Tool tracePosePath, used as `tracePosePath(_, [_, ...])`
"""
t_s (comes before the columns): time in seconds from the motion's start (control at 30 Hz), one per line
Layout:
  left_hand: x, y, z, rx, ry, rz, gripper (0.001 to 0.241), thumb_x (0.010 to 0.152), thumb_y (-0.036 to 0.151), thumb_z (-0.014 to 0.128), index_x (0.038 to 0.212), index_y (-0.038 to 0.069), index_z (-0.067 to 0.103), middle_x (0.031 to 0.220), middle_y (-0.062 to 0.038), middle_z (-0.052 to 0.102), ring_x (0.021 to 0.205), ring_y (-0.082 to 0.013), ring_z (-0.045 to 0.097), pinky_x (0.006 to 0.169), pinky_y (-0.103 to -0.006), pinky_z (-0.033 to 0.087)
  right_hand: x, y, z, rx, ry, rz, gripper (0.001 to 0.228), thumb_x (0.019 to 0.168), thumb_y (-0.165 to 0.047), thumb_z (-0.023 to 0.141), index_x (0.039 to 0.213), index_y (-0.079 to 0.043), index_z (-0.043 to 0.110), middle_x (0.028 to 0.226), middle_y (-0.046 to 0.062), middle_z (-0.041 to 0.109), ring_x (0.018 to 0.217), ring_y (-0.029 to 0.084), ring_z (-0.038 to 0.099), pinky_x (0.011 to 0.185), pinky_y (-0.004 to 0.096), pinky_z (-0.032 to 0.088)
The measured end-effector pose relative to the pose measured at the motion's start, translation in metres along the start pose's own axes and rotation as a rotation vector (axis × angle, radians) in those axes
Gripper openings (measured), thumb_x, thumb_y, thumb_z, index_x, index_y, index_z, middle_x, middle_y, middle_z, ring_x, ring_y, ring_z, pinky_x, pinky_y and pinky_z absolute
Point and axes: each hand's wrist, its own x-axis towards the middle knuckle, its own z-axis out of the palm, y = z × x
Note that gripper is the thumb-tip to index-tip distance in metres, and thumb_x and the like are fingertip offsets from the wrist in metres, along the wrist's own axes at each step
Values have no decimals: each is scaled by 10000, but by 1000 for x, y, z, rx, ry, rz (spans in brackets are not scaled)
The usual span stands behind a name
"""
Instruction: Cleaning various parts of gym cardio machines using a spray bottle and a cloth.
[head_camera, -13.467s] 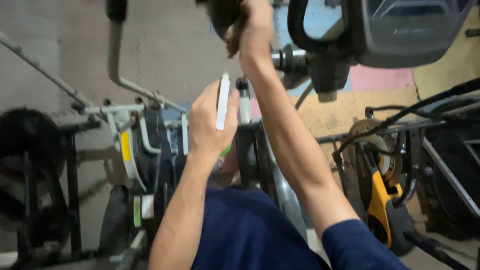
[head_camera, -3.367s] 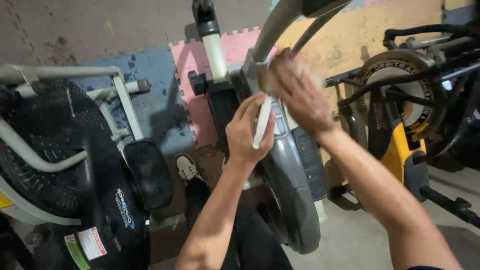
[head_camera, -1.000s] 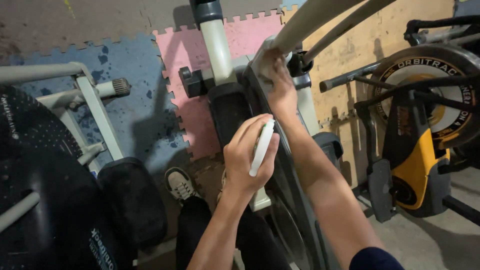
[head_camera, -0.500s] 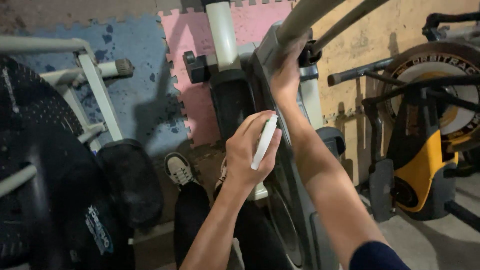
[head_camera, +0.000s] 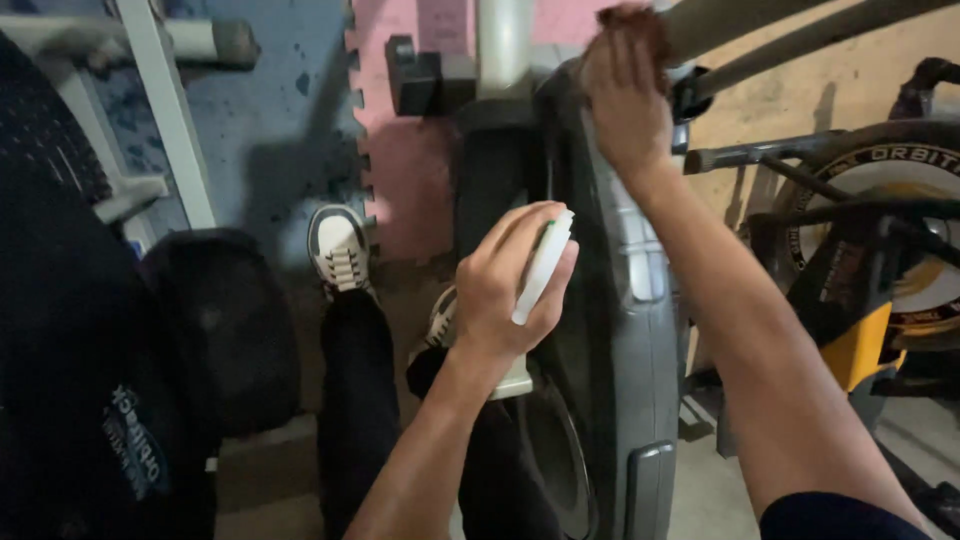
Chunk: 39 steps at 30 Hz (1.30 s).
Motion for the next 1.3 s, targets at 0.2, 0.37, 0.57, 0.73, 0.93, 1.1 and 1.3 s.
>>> tracePosePath(0.2, [18, -41, -7, -28, 47, -38, 261, 975, 104, 697, 1210, -2, 664, 1198, -178, 716, 1074, -360, 741, 928, -366, 617, 36, -16, 75, -133, -103, -98, 518, 1035, -289, 568, 1400, 78, 587, 1462, 246, 541, 1439, 406, 426, 1278, 503, 227])
tracePosePath(0.37, [36, -52, -17, -50, 8, -78, 256, 969, 107, 698, 1190, -17, 662, 1195, -186, 714, 1070, -378, 736, 925, -383, 615, 71, -38, 124, 98, -473, -2, 521, 980, -255, 525, 1334, 109, 642, 1361, 310, 610, 1315, 480, 510, 1163, 594, 235])
tracePosePath(0.57, [47, -51, -18, -49, -5, -42, 260, 1003, 124, 695, 1217, -20, 656, 1226, -187, 712, 1108, -365, 739, 961, -381, 618, 35, -16, 48, -3, -284, -90, 422, 1006, -226, 532, 1278, 52, 695, 1324, 238, 644, 1324, 433, 537, 1217, 549, 285])
tracePosePath(0.73, [46, -40, -17, -69, -50, -100, 267, 987, 134, 695, 1192, -37, 669, 1210, -192, 723, 1060, -348, 756, 911, -364, 633, -18, 38, -44, 321, -71, -182, 430, 943, -55, 618, 1366, -18, 679, 1512, 135, 618, 1507, 294, 497, 1256, 461, 373])
tracePosePath(0.93, [38, -43, -5, -25, -79, -77, 271, 983, 140, 697, 1200, -20, 676, 1210, -187, 724, 1075, -345, 757, 921, -368, 630, -46, 17, -62, 760, 51, 670, 407, 974, -75, 575, 1374, -21, 625, 1457, 185, 582, 1418, 340, 529, 1183, 506, 433])
tracePosePath(1.1, [40, -40, 9, -25, -128, -118, 273, 971, 132, 698, 1203, -10, 675, 1213, -176, 724, 1066, -344, 749, 909, -370, 622, -71, -34, 67, 853, -270, 842, 247, 978, -139, 518, 1155, -16, 641, 1253, 322, 603, 1190, 488, 573, 1096, 519, 437])
tracePosePath(1.3, [42, -37, 17, -46, -153, -94, 258, 981, 125, 694, 1200, -9, 668, 1216, -176, 718, 1085, -356, 740, 921, -375, 618, -59, -51, 160, 917, 102, 1188, 455, 947, -144, 583, 1346, 61, 506, 1355, 311, 586, 1268, 466, 555, 1137, 566, 388])
